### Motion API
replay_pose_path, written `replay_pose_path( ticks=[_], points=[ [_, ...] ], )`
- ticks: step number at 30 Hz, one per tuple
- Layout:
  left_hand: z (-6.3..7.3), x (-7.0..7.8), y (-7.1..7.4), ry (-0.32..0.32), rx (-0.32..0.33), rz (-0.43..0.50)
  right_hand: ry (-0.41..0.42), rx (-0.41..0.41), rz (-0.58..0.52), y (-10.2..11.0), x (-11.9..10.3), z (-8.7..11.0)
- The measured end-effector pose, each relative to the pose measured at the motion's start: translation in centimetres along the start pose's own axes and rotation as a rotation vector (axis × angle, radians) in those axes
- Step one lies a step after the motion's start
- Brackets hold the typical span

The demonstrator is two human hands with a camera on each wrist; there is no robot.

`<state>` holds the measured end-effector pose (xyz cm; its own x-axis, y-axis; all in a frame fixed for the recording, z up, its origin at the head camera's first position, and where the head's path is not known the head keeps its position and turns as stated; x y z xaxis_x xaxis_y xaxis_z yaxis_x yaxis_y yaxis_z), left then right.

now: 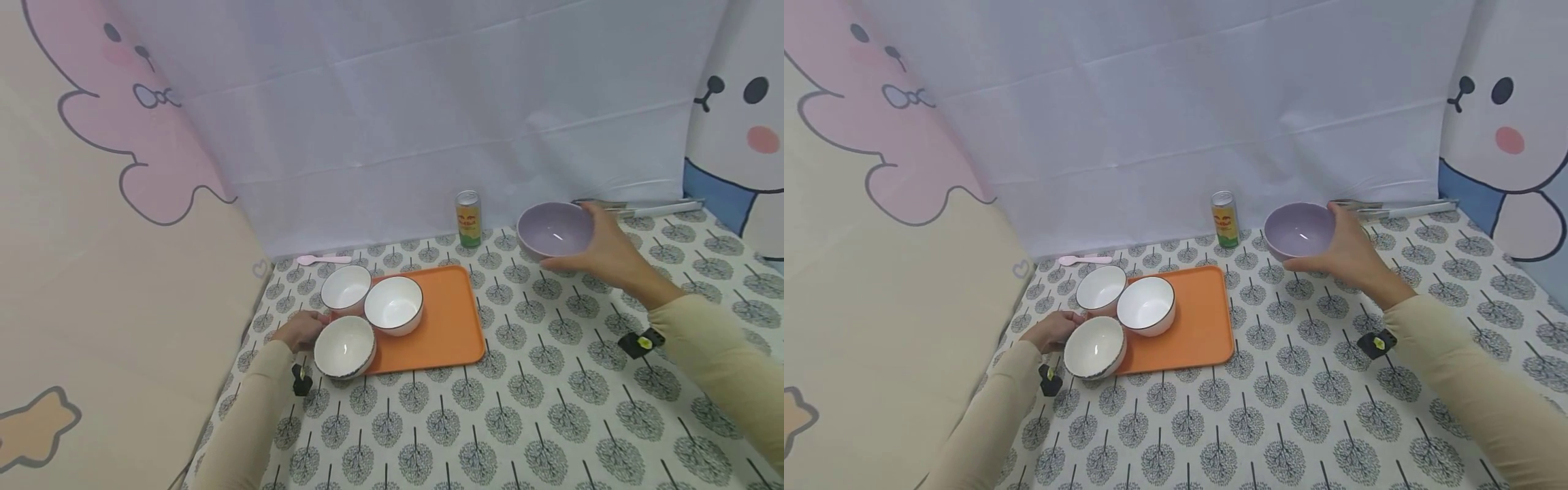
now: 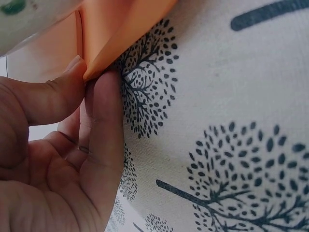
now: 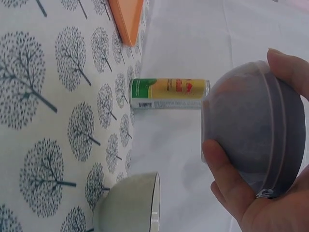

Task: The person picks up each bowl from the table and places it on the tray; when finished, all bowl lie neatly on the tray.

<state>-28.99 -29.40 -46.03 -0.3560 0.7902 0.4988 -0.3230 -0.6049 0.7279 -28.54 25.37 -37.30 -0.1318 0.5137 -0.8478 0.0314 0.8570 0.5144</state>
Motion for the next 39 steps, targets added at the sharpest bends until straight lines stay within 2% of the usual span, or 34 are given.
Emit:
replay_pose_path(
  ticks=[15, 23, 28, 33, 39],
  points=[
    [-0.1, -0.2, 0.0, 0.013, -0.015, 0.039, 0.030, -0.087, -0.024, -4.0, -1.7, -1.0],
    [-0.2, -0.3, -0.1, 0.018, 0.010, 0.001, 0.016, -0.142, -0.029, -6.8, -2.0, -1.5],
    [-0.2, -0.3, -0.3, 0.000, 0.008, -0.007, 0.041, -0.153, -0.009, -8.4, -1.9, -1.8],
    [-0.1, -0.1, -0.1, 0.026, 0.015, -0.001, 0.051, -0.168, -0.027, -9.9, -1.7, -2.4],
    [-0.2, 0.0, -0.2, 0.027, 0.025, -0.024, 0.043, -0.204, -0.053, -11.7, -1.8, -2.8]
  ],
)
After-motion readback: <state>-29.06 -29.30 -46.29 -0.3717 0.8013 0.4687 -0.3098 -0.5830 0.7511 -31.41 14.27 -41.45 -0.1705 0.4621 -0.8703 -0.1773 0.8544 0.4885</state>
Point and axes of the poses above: each hand's wrist, its own z-axis away from the middle knuckle, its own y-axis out of the back of the hand, x = y × z, the point moved 2 cm from there along -z, towards the middle knuckle, and after that the axes turned 5 degrees about -z, right-handed, at the moved point
